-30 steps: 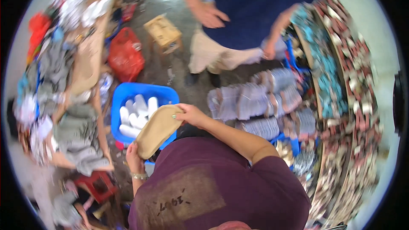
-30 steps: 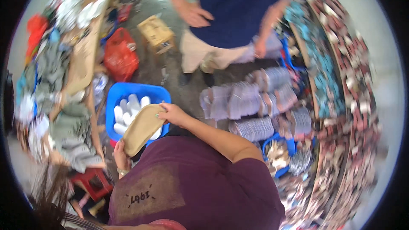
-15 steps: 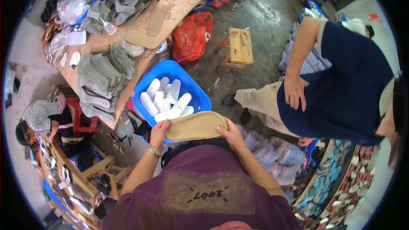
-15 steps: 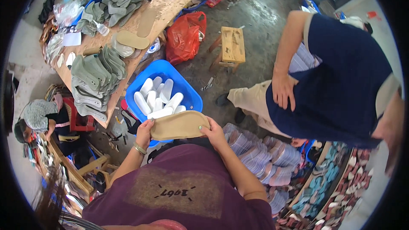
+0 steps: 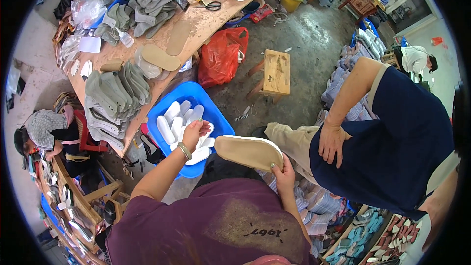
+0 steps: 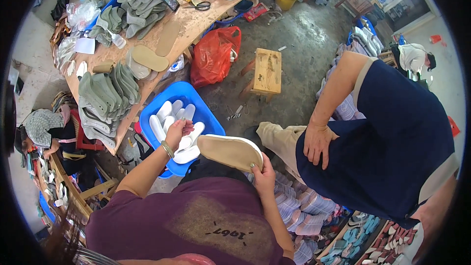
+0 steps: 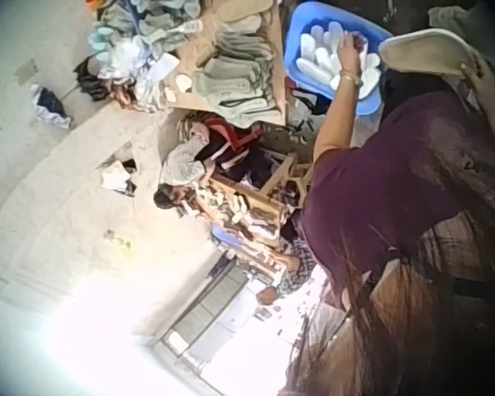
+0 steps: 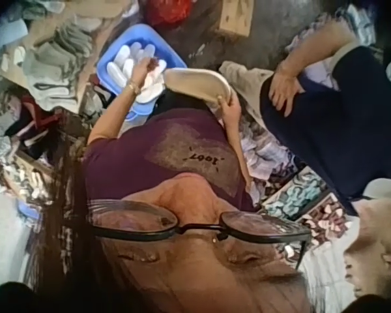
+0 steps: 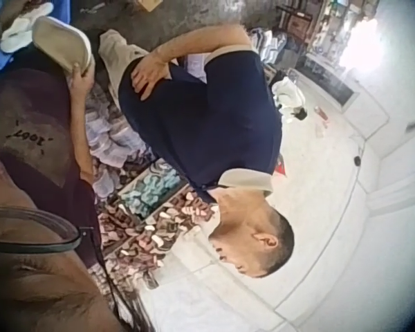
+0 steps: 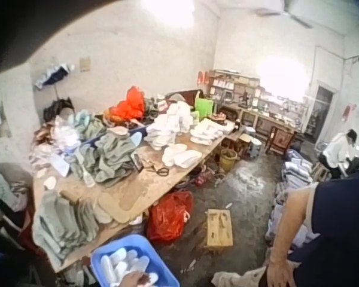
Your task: Organizing and inspecting shoe soles and components on a workbench.
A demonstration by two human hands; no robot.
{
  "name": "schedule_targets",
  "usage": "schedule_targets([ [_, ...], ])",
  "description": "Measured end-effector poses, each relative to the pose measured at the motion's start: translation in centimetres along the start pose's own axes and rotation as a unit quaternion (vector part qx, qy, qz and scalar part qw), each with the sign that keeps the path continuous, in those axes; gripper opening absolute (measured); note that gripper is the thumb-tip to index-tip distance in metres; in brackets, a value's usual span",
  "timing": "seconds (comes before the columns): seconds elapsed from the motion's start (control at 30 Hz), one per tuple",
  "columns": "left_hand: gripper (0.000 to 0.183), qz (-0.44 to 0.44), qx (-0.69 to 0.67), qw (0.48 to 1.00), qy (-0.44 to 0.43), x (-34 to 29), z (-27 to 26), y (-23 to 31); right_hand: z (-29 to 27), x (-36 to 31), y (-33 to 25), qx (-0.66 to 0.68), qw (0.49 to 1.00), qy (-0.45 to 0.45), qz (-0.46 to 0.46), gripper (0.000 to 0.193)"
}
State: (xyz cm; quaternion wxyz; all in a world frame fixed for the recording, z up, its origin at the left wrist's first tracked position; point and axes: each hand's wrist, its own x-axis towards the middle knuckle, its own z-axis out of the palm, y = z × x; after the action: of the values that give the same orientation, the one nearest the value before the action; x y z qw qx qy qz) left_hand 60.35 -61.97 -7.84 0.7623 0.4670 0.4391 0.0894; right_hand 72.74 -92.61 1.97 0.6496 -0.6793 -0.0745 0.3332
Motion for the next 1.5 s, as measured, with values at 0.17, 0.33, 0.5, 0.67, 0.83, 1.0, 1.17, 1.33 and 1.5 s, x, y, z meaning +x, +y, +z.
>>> schedule_targets([
  [0.17, 0.046, 0.012, 0.031, 0.999, -0.011, 1.0, 1.7, 0.4, -0.4, 1.5, -1.2, 0.037, 0.999, 0.024, -0.002, 0.046],
  [0.33, 0.052, 0.062, 0.088, 0.991, -0.076, 1.5, 5.0, 3.8, -0.4, 5.1, -3.0, 0.038, 0.999, 0.030, -0.004, 0.047],
  [0.5, 0.035, 0.123, 0.087, 0.975, -0.161, 6.6, 5.5, 6.9, -0.1, 11.1, -4.6, 0.097, 0.994, 0.040, -0.018, 0.045],
  [0.67, 0.026, 0.112, 0.118, 0.970, -0.180, 13.2, 5.1, 11.8, 2.4, 20.4, -8.0, 0.121, 0.992, 0.045, -0.005, 0.039],
  [0.83, 0.026, 0.090, 0.109, 0.982, -0.122, 22.7, 3.9, 16.9, 6.4, 34.3, -10.7, 0.135, 0.991, 0.016, 0.022, 0.036],
  [1.0, 0.026, 0.042, 0.059, 0.996, -0.045, 29.2, 0.7, 19.4, 11.7, 45.4, -12.3, 0.104, 0.992, -0.044, 0.063, 0.037],
  [1.17, 0.023, -0.002, -0.044, 0.998, 0.044, 31.0, -1.2, 19.9, 13.0, 52.1, -11.3, -0.005, 0.985, -0.126, 0.117, 0.041],
  [1.33, 0.030, 0.002, -0.080, 0.976, 0.203, 32.8, -3.5, 17.9, 14.7, 57.0, -10.7, -0.127, 0.946, -0.231, 0.187, 0.036],
  [1.5, 0.027, 0.002, -0.117, 0.953, 0.280, 34.9, -3.6, 17.6, 18.7, 62.1, -11.1, -0.264, 0.889, -0.348, 0.136, 0.035],
])
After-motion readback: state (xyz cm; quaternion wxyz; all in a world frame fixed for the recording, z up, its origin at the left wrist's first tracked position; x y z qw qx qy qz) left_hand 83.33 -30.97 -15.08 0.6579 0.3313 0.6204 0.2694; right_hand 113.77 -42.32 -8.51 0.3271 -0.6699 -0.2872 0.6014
